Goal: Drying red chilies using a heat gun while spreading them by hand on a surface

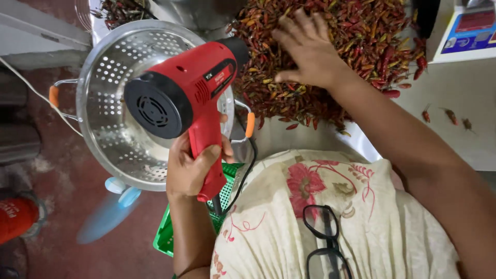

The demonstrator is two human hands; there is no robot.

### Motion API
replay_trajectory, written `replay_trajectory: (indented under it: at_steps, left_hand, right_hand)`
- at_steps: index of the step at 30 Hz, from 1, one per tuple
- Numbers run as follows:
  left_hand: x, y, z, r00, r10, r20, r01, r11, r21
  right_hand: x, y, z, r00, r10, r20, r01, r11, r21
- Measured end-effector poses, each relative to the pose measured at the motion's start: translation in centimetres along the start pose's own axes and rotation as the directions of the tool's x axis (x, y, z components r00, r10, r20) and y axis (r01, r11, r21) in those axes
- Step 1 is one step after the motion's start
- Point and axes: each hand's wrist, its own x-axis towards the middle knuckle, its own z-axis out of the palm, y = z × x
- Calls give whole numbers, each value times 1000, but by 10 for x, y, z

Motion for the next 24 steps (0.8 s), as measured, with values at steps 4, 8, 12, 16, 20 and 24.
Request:
replay_trajectory:
  at_steps: [4,8,12,16,20,24]
  left_hand:
    - [-5,4,-3,1000,26,-15,-26,999,35]
    - [-13,-4,-15,999,-33,38,33,999,11]
    - [-11,-5,-10,998,-42,51,42,999,-1]
    - [-7,-4,-8,997,-69,24,70,997,-13]
    - [2,-6,-11,990,138,27,-138,990,-15]
    - [9,7,-7,988,151,33,-152,988,19]
  right_hand:
    - [-1,14,23,963,-24,267,68,985,-157]
    - [-34,11,6,977,-197,79,212,895,-392]
    - [-70,5,-11,976,-212,55,217,892,-397]
    - [-101,4,-18,982,-55,181,123,913,-389]
    - [-111,-28,-52,985,49,166,19,923,-385]
    - [-119,-26,-43,990,89,110,-78,992,-95]
